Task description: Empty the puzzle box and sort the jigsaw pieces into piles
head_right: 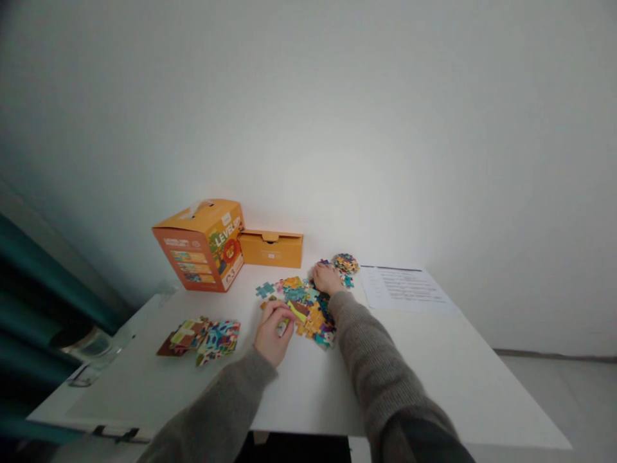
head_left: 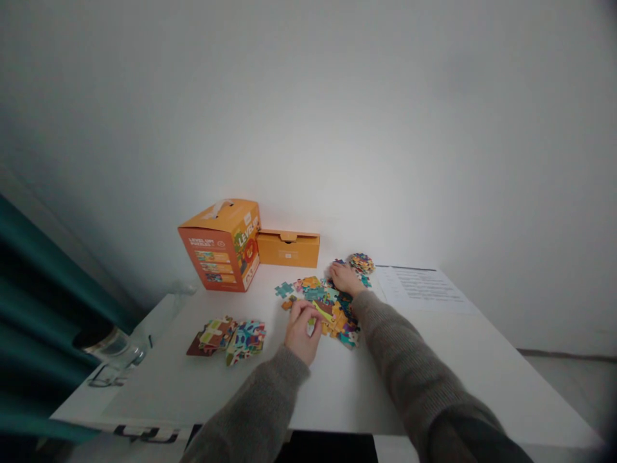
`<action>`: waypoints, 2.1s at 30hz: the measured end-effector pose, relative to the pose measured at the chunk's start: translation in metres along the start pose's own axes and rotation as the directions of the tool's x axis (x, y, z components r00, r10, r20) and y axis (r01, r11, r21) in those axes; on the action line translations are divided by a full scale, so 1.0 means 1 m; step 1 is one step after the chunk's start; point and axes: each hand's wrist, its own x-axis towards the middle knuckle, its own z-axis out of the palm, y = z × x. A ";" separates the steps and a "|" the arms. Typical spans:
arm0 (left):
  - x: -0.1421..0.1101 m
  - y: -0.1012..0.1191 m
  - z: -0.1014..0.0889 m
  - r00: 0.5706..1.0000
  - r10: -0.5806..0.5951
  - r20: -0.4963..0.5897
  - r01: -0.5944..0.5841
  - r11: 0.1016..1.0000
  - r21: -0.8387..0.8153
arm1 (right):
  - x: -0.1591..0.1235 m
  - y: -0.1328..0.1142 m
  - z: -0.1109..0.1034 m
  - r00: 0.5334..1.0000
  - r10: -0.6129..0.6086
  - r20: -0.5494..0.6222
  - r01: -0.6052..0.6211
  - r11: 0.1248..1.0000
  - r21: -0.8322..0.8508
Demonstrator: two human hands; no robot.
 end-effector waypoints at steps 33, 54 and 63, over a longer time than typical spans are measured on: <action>-0.001 0.000 0.000 0.988 -0.134 -0.075 0.118 0.974 -0.192 | -0.142 -0.059 -0.007 0.985 0.175 -0.003 -0.014 0.100 0.995; -0.002 -0.004 0.001 0.989 -0.140 0.046 0.142 0.989 -0.051 | -0.154 -0.066 0.002 0.999 0.043 0.029 -0.037 0.203 0.979; -0.013 -0.009 -0.010 0.975 0.110 0.195 -0.171 0.929 0.329 | -0.153 -0.068 0.005 0.999 -0.013 -0.035 0.037 0.322 0.946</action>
